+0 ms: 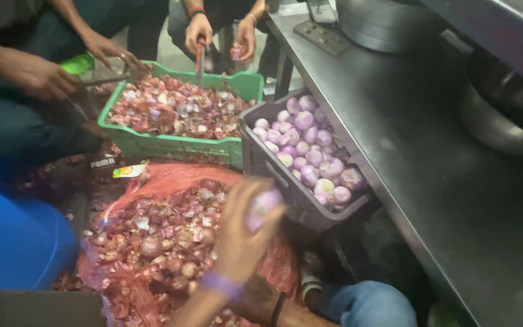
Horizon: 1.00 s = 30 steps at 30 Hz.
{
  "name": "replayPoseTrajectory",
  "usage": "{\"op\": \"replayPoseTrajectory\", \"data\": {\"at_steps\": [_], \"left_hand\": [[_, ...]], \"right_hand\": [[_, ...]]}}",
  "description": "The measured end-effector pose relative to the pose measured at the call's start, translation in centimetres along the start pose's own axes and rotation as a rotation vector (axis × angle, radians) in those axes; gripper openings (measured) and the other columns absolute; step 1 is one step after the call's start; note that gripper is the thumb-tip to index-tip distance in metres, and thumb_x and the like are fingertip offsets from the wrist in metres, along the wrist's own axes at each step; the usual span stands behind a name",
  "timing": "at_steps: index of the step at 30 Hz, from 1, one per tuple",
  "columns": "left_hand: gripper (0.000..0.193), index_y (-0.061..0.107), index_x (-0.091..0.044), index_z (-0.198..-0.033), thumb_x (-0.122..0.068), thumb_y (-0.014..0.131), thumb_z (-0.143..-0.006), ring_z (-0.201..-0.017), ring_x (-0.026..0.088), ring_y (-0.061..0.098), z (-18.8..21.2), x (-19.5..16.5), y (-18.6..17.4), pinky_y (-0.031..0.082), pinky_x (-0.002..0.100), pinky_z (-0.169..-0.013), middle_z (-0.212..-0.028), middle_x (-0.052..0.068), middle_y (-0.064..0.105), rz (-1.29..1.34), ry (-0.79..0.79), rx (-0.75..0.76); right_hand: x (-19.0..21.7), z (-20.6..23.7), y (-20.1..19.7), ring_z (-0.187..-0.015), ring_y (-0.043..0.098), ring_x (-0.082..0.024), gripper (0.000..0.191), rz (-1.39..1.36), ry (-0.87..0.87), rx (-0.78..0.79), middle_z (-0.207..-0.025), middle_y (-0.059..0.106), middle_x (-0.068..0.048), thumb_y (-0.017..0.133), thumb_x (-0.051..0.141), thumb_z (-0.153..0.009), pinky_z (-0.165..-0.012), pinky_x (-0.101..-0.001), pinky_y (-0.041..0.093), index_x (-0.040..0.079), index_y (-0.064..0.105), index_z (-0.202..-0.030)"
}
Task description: The person sits on the floor and uses a knife to peel red onions from a mesh bag. They remove the outer skins and place the peeled onions into a nearby crate while onion skins accumulate on the floor.
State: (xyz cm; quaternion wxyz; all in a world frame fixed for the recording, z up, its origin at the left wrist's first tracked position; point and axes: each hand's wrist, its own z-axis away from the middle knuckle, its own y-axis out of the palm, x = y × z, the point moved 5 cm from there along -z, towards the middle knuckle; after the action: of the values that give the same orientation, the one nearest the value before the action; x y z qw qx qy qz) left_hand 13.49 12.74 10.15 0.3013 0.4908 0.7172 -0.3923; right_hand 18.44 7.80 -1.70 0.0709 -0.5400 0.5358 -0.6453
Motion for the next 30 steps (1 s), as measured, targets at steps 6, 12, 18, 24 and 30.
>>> {"op": "replayPoseTrajectory", "data": {"at_steps": [6, 12, 18, 24, 30], "left_hand": [[0.077, 0.049, -0.005, -0.142, -0.026, 0.084, -0.077, -0.142, 0.050, 0.033, -9.4, -2.8, 10.2, 0.035, 0.061, -0.105, -0.153, 0.030, 0.034, -0.303, 0.028, 0.275], [0.021, 0.067, -0.005, -0.114, -0.012, 0.065, -0.095, -0.113, 0.030, 0.069, 4.2, -1.3, 2.4, 0.056, 0.041, -0.099, -0.117, 0.013, 0.071, 0.066, 0.031, 0.442], [0.011, 0.073, -0.006, -0.082, -0.009, 0.062, -0.079, -0.085, 0.030, 0.073, 18.1, 2.5, -5.9, 0.058, 0.044, -0.075, -0.089, 0.013, 0.074, -0.118, -0.323, 0.783], [0.019, 0.077, -0.007, -0.097, -0.020, 0.072, -0.084, -0.096, 0.032, 0.074, 16.6, 16.5, -8.6, 0.061, 0.045, -0.082, -0.099, 0.018, 0.074, -0.873, -0.569, 1.081], [0.038, 0.069, -0.011, -0.115, -0.018, 0.071, -0.078, -0.120, 0.036, 0.062, 7.5, 26.4, -13.3, 0.051, 0.046, -0.104, -0.126, 0.020, 0.064, -1.172, -0.685, 0.801]], "right_hand": [[-1.4, 0.9, 0.4, -0.100, 0.071, -0.024, 0.025, -0.452, 0.467, 0.137, -0.107, 0.074, -0.010, 0.061, 0.021, -0.099, -0.085, -0.0382, 0.057, 0.006, 0.069, -0.116], [-3.5, 6.0, -1.2, -0.144, 0.048, -0.013, 0.054, -1.322, 0.391, 0.146, -0.151, 0.053, 0.001, 0.047, 0.030, -0.102, -0.122, -0.0302, 0.036, 0.016, 0.037, -0.153], [-9.0, 4.6, 0.6, -0.089, 0.067, -0.043, 0.040, 0.267, 0.177, 0.220, -0.092, 0.066, -0.027, 0.061, 0.002, -0.084, -0.078, -0.0494, 0.053, -0.010, 0.050, -0.121], [-9.0, 5.5, 0.3, -0.080, 0.067, -0.044, 0.020, 0.375, 0.201, 0.363, -0.082, 0.066, -0.027, 0.068, 0.011, -0.080, -0.071, -0.0541, 0.052, 0.000, 0.057, -0.092], [-10.5, 5.6, 0.0, -0.073, 0.067, -0.044, 0.028, 0.324, 0.227, 0.378, -0.075, 0.069, -0.023, 0.065, 0.013, -0.081, -0.066, -0.0562, 0.052, 0.004, 0.055, -0.105]]}}
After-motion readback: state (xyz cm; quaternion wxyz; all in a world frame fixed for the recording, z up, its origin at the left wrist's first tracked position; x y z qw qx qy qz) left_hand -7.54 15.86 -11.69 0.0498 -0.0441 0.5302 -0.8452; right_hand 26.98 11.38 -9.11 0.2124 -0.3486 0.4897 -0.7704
